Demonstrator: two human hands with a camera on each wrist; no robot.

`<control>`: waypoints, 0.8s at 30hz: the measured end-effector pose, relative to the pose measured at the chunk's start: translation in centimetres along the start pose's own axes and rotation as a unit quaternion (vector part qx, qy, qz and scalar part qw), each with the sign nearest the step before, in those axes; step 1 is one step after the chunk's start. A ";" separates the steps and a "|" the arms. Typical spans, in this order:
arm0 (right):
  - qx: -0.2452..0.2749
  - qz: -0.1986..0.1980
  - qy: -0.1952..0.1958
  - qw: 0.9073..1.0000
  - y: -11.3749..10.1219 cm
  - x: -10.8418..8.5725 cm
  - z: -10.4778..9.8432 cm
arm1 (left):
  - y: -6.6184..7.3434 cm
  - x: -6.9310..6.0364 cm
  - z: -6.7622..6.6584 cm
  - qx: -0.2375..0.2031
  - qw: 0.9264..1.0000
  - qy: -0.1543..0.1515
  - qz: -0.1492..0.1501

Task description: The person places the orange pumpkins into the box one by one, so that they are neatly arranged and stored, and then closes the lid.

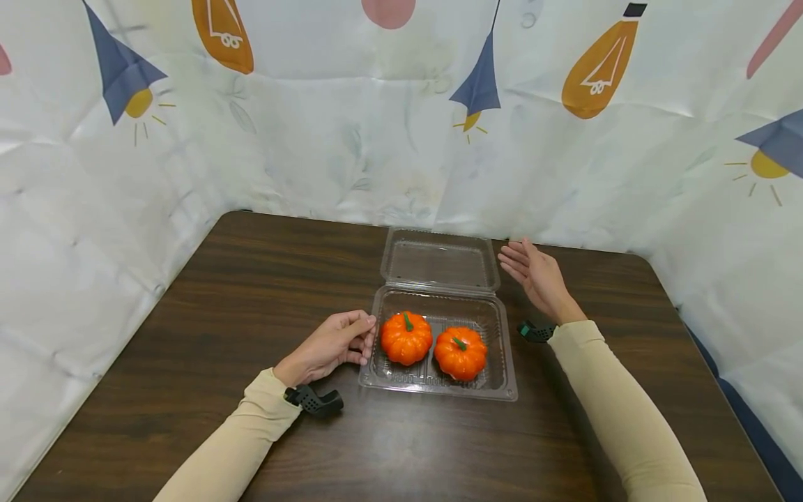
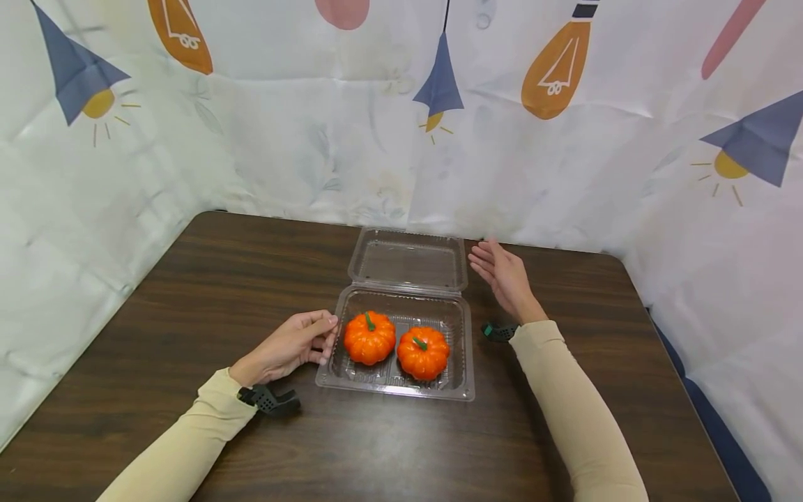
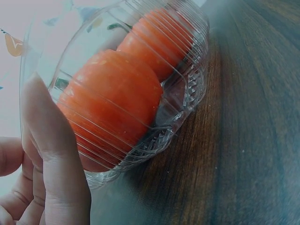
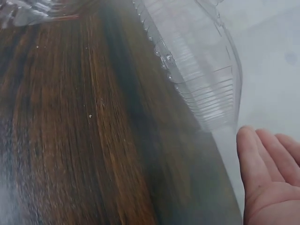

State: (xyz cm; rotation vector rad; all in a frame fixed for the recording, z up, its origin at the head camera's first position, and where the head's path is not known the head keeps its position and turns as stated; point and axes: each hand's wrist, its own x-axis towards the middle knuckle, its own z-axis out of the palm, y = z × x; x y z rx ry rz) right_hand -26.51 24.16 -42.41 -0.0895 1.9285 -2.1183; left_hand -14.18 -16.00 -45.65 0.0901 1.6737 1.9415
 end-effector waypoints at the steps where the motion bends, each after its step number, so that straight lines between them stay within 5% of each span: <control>1: 0.007 0.006 0.002 1.000 0.1 0.1 0.0 | 0.0 0.0 0.0 0.000 1.000 0.001 0.000; 24: 0.038 0.090 -0.015 0.995 2.2 2.2 0.5 | 0.0 0.1 0.0 -0.005 1.000 -0.001 0.002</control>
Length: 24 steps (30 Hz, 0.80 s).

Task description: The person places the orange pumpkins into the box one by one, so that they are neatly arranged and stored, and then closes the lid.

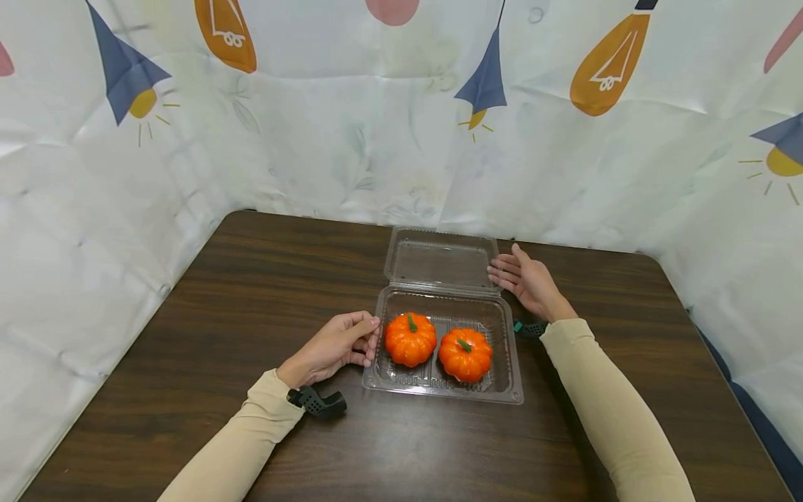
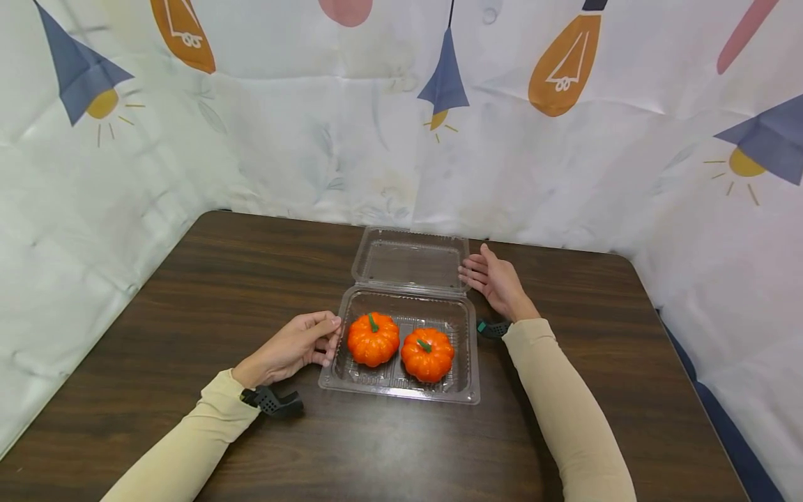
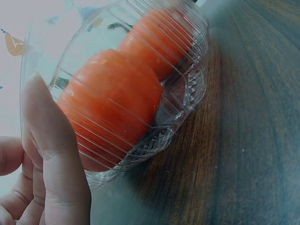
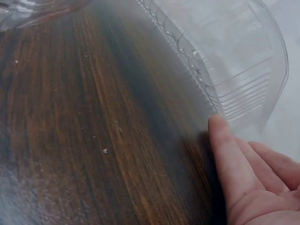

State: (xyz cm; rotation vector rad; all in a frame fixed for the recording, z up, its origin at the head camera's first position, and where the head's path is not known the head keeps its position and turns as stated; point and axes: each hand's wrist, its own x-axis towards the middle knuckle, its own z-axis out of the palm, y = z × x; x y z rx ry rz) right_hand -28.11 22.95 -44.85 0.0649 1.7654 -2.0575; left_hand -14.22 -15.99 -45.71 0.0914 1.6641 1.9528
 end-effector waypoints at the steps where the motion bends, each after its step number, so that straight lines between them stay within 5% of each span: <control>1: 0.001 0.001 0.000 1.000 0.0 0.0 0.0 | 0.0 0.0 0.0 0.000 1.000 0.000 0.001; 24: -0.004 0.032 -0.011 0.999 0.0 0.8 0.4 | 0.1 -0.1 0.1 -0.004 1.000 -0.002 0.003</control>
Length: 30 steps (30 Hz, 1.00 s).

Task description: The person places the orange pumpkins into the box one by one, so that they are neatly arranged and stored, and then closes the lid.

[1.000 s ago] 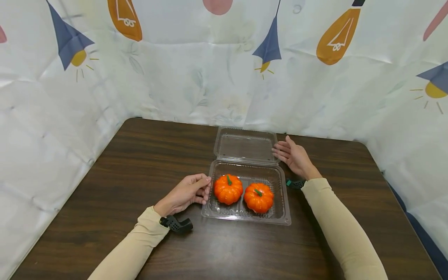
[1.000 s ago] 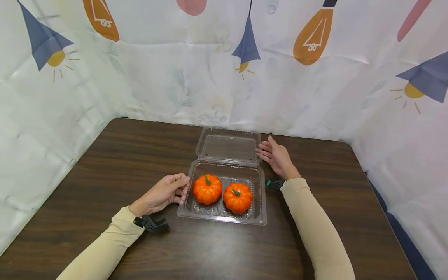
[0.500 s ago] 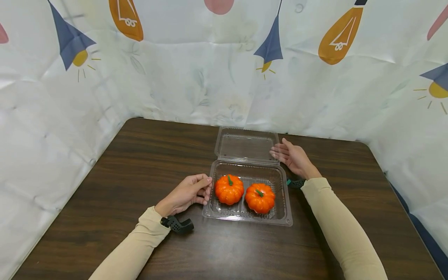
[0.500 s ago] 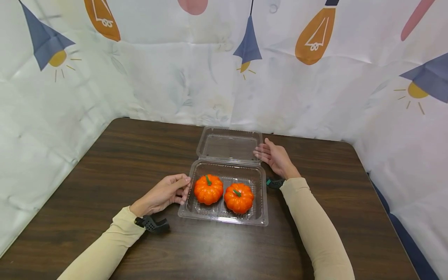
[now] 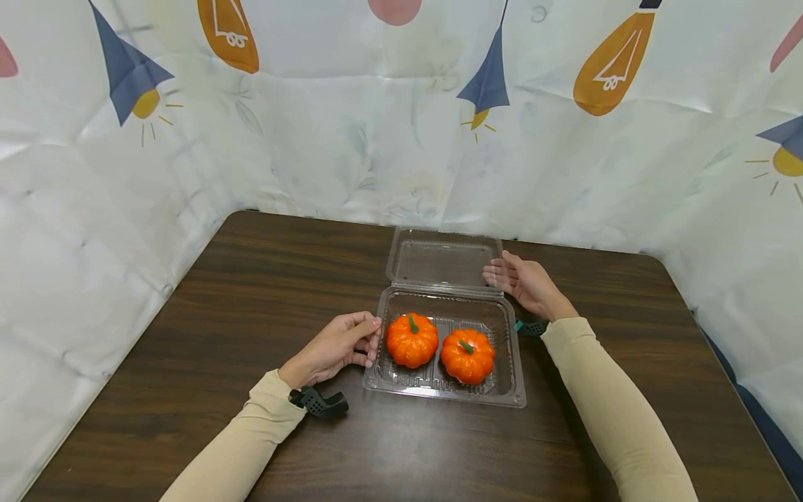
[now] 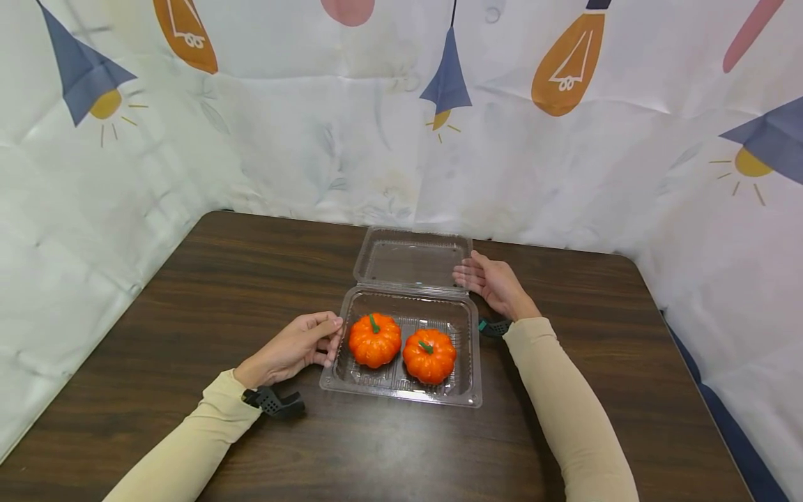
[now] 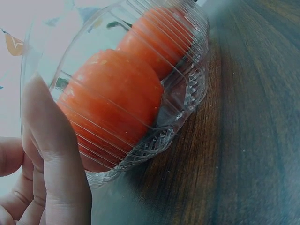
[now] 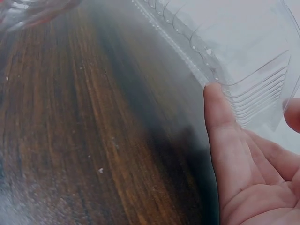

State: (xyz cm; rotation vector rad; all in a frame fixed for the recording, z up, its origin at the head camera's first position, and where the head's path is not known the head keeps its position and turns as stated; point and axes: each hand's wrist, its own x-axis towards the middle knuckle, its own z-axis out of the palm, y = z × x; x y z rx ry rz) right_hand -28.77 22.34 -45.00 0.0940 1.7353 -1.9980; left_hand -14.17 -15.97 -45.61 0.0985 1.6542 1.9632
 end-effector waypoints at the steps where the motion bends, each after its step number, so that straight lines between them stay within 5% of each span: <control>1: 0.001 0.000 0.000 1.000 -0.1 0.0 0.0 | 0.0 0.0 0.0 0.000 1.000 0.000 0.000; 30: 0.026 -0.014 -0.025 0.999 -2.7 -1.0 0.2 | 0.0 -0.1 0.1 0.012 1.000 0.001 0.002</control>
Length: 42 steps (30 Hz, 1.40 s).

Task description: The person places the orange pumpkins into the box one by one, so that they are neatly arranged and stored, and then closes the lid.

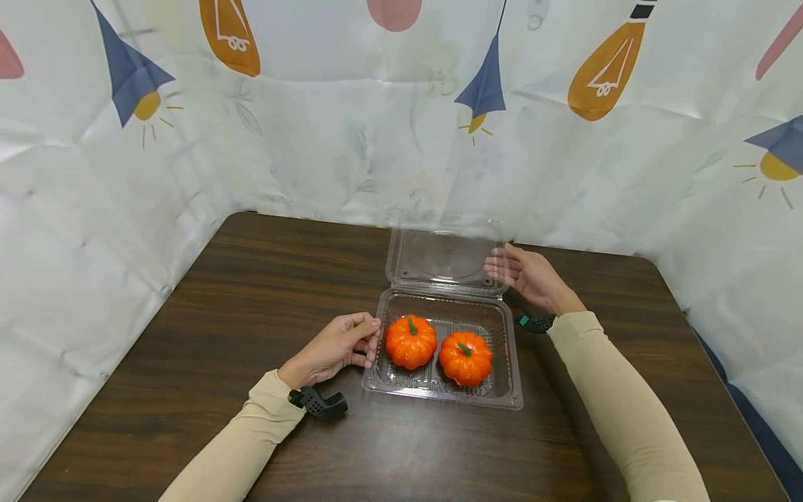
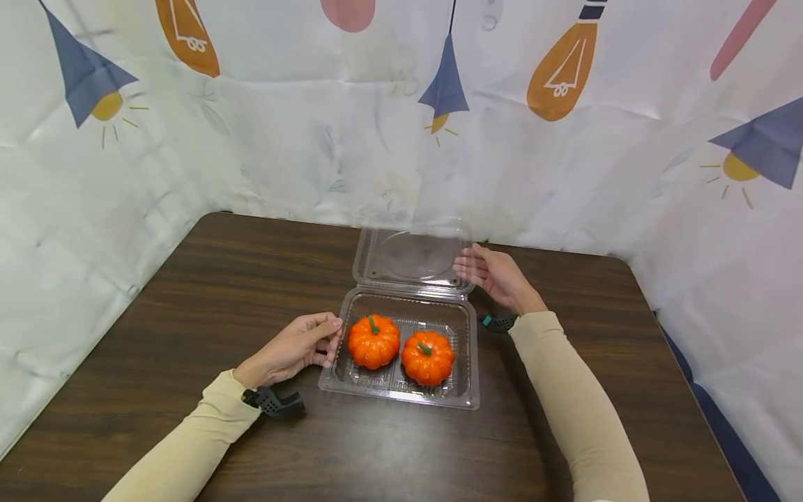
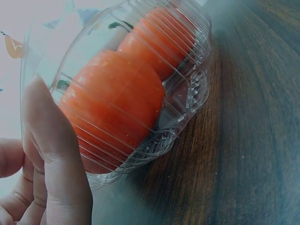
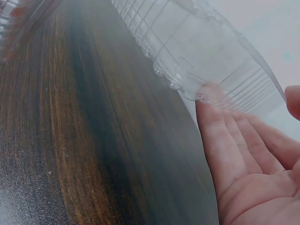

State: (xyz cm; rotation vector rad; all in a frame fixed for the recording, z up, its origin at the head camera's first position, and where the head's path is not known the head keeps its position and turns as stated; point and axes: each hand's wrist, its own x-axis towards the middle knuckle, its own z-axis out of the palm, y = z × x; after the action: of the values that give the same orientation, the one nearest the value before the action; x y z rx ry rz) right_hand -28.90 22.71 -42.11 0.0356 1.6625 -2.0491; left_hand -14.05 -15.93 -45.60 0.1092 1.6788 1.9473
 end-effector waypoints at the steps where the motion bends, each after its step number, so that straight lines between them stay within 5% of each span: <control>1: -0.001 -0.001 -0.001 1.000 -0.1 0.0 0.0 | 0.0 0.0 0.0 0.000 1.000 0.001 0.000; 42: -0.025 -0.085 -0.075 0.993 -2.4 -1.3 0.3 | -0.1 0.1 0.4 0.000 1.000 0.019 0.013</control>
State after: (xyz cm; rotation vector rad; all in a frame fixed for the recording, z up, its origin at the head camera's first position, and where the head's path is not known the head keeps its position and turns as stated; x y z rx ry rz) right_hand -28.64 23.19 -39.45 -0.2808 1.6704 -2.0761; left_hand -13.96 -15.52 -45.65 0.0955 1.7091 1.9804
